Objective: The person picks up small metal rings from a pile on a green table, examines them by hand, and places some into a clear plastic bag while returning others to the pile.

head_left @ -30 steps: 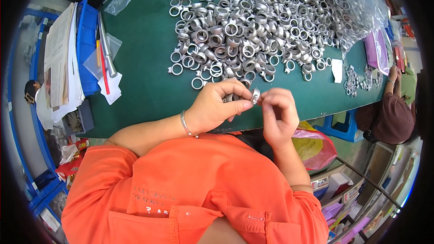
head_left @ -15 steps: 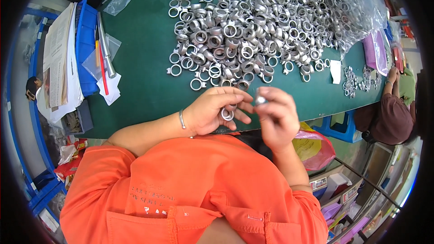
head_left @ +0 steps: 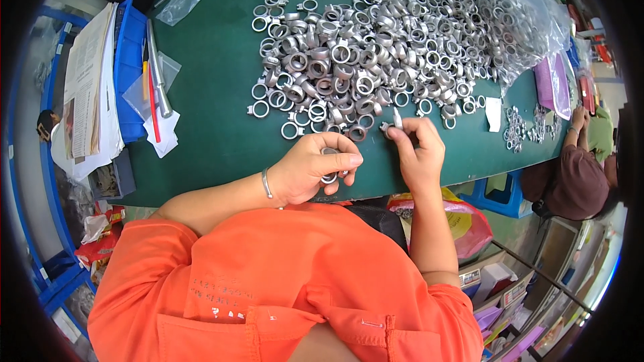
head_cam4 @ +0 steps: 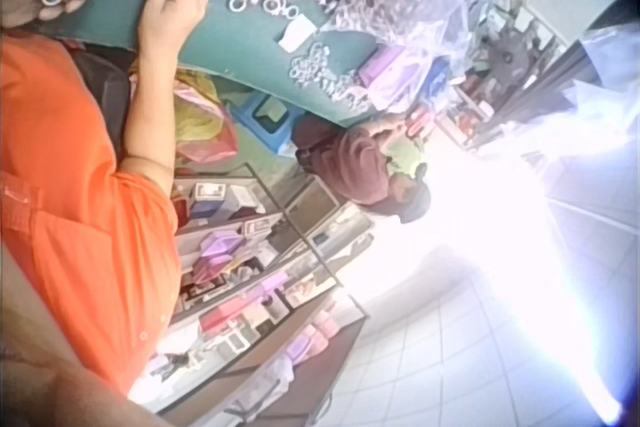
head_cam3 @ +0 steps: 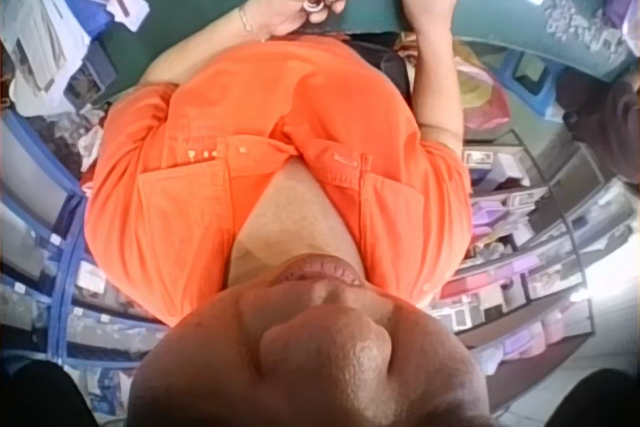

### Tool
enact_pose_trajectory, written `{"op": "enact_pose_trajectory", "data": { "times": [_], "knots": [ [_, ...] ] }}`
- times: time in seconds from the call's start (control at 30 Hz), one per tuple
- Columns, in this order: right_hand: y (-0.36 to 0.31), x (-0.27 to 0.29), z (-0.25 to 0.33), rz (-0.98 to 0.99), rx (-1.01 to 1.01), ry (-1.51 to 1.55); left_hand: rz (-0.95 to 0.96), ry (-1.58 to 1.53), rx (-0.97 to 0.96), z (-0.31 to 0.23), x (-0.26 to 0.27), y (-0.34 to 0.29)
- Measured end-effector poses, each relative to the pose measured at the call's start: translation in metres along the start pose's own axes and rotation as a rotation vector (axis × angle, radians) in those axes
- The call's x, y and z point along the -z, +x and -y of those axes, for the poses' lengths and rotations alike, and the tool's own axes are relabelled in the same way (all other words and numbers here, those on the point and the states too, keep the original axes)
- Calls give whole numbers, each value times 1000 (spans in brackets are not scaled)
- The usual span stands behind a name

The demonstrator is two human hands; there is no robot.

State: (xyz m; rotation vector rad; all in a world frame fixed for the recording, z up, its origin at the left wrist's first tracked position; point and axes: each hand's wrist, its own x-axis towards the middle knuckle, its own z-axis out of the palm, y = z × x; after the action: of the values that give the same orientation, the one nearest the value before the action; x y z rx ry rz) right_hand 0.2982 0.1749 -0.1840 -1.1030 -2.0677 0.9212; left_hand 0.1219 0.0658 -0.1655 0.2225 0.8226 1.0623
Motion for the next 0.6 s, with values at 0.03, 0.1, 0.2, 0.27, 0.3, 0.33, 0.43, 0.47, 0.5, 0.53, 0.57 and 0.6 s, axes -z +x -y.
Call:
{"op": "enact_pose_trajectory", "data": {
  "times": [0.03, 0.1, 0.2, 0.27, 0.3, 0.33, 0.43, 0.47, 0.5, 0.53, 0.57, 0.6],
  "knots": [
    [-5, 1, 4, 23, -113, 154, -13, 19, -27, 1, 0, 1],
    [-14, -2, 6, 43, -144, 371, -29, 57, -66, 1, -1, 2],
    [-21, -5, 15, 82, 15, 387, -35, 113, -101, 0, -5, 4],
    [-24, -5, 21, 111, 118, 359, -36, 147, -121, 1, -6, 5],
    [-24, -5, 22, 125, 187, 320, -42, 168, -115, 1, -6, 5],
    [-24, -6, 20, 121, 267, 253, -49, 188, -109, 1, -6, 5],
    [-21, -6, 23, 91, 442, 123, -73, 273, -74, -2, -6, 4],
    [-22, -7, 20, 88, 470, 116, -82, 305, -60, -3, -6, 3],
    [-21, -6, 21, 110, 450, 154, -64, 379, -162, -3, -6, 3],
    [-20, -5, 22, 133, 430, 192, -47, 453, -264, -2, -5, 2],
    [-19, -4, 23, 155, 409, 229, -29, 526, -366, -1, -4, 2],
    [-20, -3, 21, 188, 314, 372, -15, 602, -472, 1, -3, 4]
  ]
}}
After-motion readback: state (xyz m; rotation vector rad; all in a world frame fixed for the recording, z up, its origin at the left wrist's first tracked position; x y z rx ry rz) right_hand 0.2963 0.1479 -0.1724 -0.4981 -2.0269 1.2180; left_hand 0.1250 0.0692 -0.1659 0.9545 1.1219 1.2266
